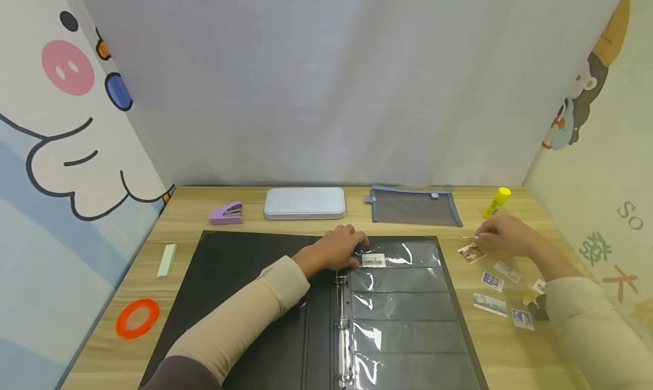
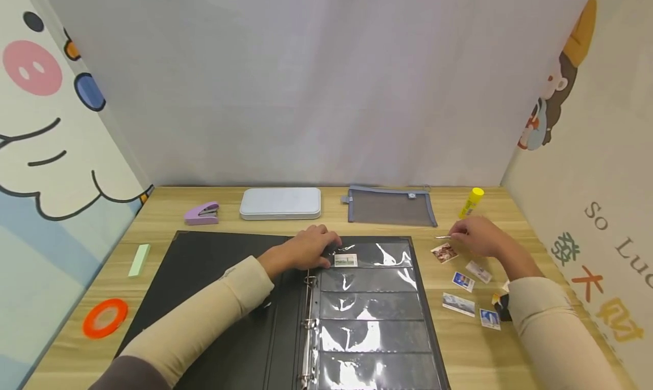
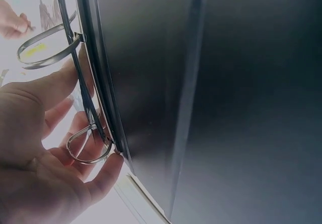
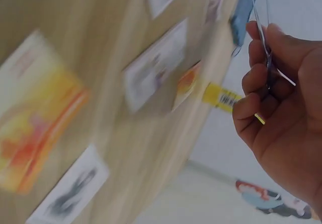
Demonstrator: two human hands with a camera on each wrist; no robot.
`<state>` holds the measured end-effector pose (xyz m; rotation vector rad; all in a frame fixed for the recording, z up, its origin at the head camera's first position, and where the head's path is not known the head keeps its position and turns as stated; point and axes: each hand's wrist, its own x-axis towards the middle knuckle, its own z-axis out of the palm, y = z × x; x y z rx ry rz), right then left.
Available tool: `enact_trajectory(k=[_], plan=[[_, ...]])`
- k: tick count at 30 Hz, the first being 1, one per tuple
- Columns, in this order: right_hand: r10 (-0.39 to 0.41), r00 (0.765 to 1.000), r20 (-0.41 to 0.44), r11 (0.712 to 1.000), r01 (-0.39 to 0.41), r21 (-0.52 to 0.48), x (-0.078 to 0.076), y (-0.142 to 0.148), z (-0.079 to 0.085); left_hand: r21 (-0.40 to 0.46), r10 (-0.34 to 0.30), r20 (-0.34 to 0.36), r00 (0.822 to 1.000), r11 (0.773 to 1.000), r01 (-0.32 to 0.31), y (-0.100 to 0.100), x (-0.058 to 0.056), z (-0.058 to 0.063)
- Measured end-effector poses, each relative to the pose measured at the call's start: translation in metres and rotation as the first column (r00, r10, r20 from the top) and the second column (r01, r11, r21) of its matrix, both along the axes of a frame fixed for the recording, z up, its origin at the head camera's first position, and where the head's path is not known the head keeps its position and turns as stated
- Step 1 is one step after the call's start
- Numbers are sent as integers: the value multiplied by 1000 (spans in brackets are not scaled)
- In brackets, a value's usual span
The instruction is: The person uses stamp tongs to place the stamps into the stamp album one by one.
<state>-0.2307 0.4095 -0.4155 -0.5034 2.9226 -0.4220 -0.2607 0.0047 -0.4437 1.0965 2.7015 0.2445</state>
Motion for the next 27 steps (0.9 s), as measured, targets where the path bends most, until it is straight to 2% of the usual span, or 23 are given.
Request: enact_trajectory(k=[8, 15, 21, 27], plan=[[-81, 995, 50, 996, 79, 36, 17, 35, -11, 11, -5, 4, 1000, 1000, 5, 0, 2, -1], [-87, 993, 79, 996, 88, -12, 27, 34, -14, -6, -5, -14, 1000, 1000, 5, 2, -1, -3], [-91, 995, 41, 996, 92, -22, 22, 34, -15, -13, -5, -15, 1000, 1000, 5, 1, -2, 0], [-81, 997, -2, 996, 81, -34, 10, 27, -6, -18, 1, -15, 1000, 1000, -1, 0, 0, 0]])
